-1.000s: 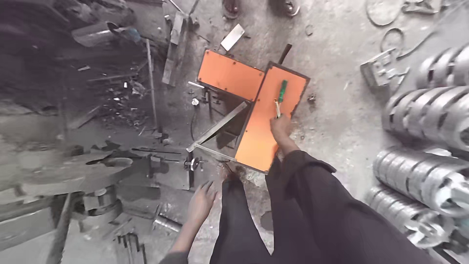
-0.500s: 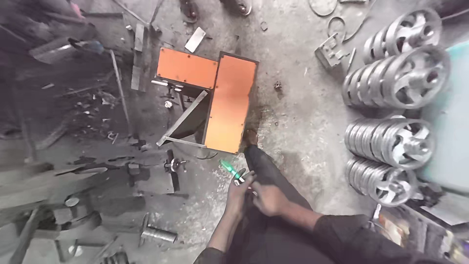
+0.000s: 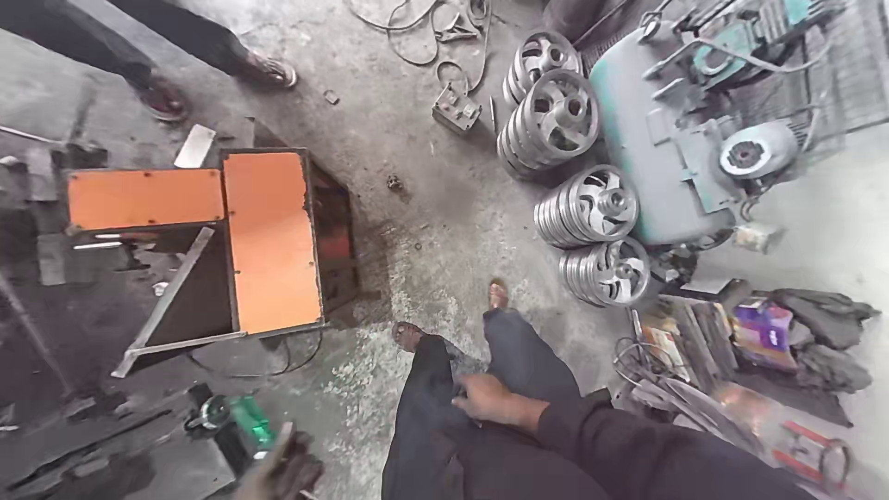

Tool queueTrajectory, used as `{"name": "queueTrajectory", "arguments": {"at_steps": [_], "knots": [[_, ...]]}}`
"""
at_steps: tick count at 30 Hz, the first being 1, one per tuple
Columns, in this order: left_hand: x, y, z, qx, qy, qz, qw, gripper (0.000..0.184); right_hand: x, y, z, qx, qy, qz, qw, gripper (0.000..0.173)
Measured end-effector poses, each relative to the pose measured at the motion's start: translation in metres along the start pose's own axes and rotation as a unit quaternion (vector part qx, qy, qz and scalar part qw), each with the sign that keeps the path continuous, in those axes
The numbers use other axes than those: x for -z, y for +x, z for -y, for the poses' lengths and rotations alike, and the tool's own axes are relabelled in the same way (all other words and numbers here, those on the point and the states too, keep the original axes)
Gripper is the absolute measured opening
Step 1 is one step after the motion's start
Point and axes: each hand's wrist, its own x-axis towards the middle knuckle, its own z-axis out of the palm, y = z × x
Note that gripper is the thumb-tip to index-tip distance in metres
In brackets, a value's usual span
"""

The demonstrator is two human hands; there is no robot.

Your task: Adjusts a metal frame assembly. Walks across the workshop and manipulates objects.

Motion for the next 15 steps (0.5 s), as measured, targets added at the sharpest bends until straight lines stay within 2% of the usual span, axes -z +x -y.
{"name": "queueTrajectory", "arguments": {"at_steps": [2, 4, 7, 10, 12, 15], "knots": [[-0.053, -0.013, 0.053, 0.048, 0.017, -0.004, 0.999, 0.039, -0.001, -0.006, -0.039, -0.044, 0.036, -0.004, 0.998, 0.043], [-0.11, -0.019, 0.112, 0.08, 0.057, -0.063, 0.993, 0.037, -0.001, -0.013, -0.076, -0.059, 0.051, 0.001, 0.997, 0.047], [-0.185, -0.009, 0.155, 0.107, 0.125, -0.115, 0.98, 0.031, 0.016, -0.031, -0.135, -0.061, 0.081, -0.02, 0.995, 0.042], [-0.249, -0.01, 0.149, 0.074, 0.174, -0.102, 0.977, 0.033, 0.054, -0.081, -0.195, -0.024, 0.142, -0.155, 0.977, 0.037], [-0.289, -0.008, 0.13, 0.009, 0.204, -0.082, 0.976, 0.037, 0.104, -0.12, -0.233, -0.004, 0.16, -0.262, 0.952, 0.034], [-0.34, -0.023, 0.099, -0.048, 0.25, -0.044, 0.966, 0.04, 0.139, -0.171, -0.312, -0.059, 0.153, -0.333, 0.928, 0.034]]}}
